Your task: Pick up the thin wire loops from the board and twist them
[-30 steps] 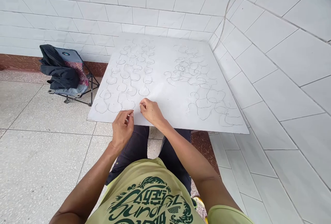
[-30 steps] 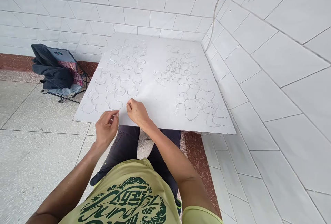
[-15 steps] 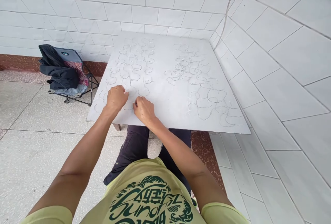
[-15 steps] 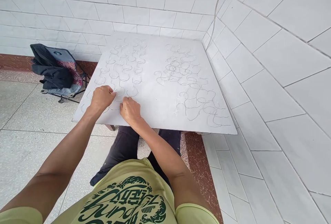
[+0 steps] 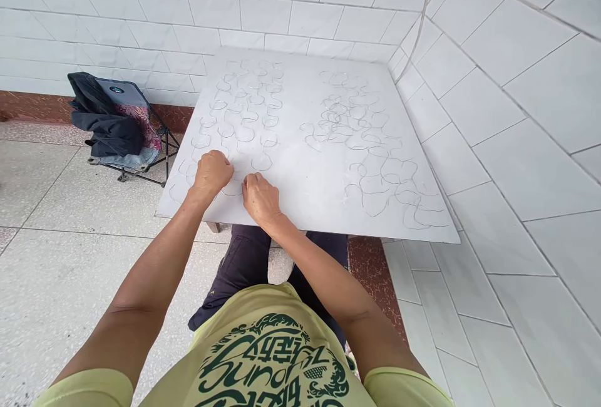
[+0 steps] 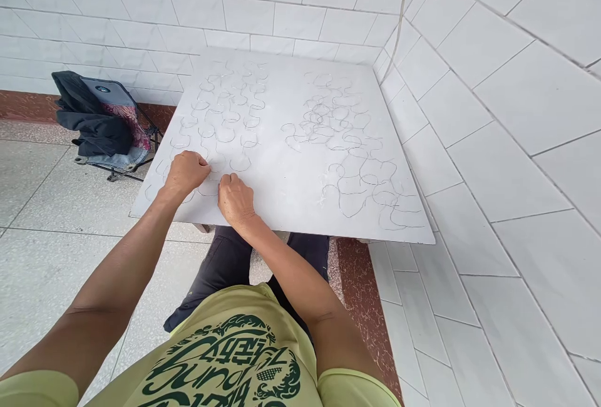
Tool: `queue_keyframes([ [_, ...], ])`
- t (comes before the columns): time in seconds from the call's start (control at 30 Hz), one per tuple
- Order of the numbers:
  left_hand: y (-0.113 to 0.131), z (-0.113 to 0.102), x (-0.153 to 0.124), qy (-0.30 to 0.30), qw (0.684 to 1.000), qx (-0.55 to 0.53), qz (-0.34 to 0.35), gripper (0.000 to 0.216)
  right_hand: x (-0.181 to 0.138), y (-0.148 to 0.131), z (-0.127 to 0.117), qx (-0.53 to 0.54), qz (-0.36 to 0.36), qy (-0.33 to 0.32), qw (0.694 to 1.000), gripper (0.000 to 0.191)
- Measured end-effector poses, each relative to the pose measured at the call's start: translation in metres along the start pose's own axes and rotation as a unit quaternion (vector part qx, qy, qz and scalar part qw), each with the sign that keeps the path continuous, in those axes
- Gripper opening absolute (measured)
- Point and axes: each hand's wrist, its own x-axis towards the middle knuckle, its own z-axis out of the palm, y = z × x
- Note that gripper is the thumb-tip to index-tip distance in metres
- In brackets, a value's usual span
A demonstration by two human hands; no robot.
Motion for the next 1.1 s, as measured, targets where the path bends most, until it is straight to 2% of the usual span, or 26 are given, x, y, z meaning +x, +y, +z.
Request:
queue_keyframes([
  [0.27, 0.0, -0.004, -0.01, -0.016, 0.987, -0.152, -0.05, 0.01, -0.003, 0.001, -0.001, 0.021, -0.015, 0.026, 0.999, 0.025],
  [0.47, -0.006, -0.004, -0.014, -0.011, 0.965, -0.262, -0.027, 0.013, -0.004, 0.006, -0.003, 0.082, -0.024, 0.056, 0.995, 0.02],
  [0.63, 0.0, -0.007, -0.019, 0.001, 0.962, -0.274, -0.016, 0.014, 0.0, 0.012, 0.004, 0.129, -0.078, 0.094, 0.984, 0.021],
  [0.83, 0.01, -0.005, -0.022, 0.015, 0.965, -0.262, -0.013, 0.011, 0.002, 0.017, 0.009, 0.167, -0.101, 0.118, 0.974, 0.021],
  [1.1, 0.01, -0.011, -0.025, -0.028, 0.972, -0.232, 0.036, 0.009, 0.002, 0.019, 0.006, 0.183, -0.098, 0.106, 0.973, 0.023],
])
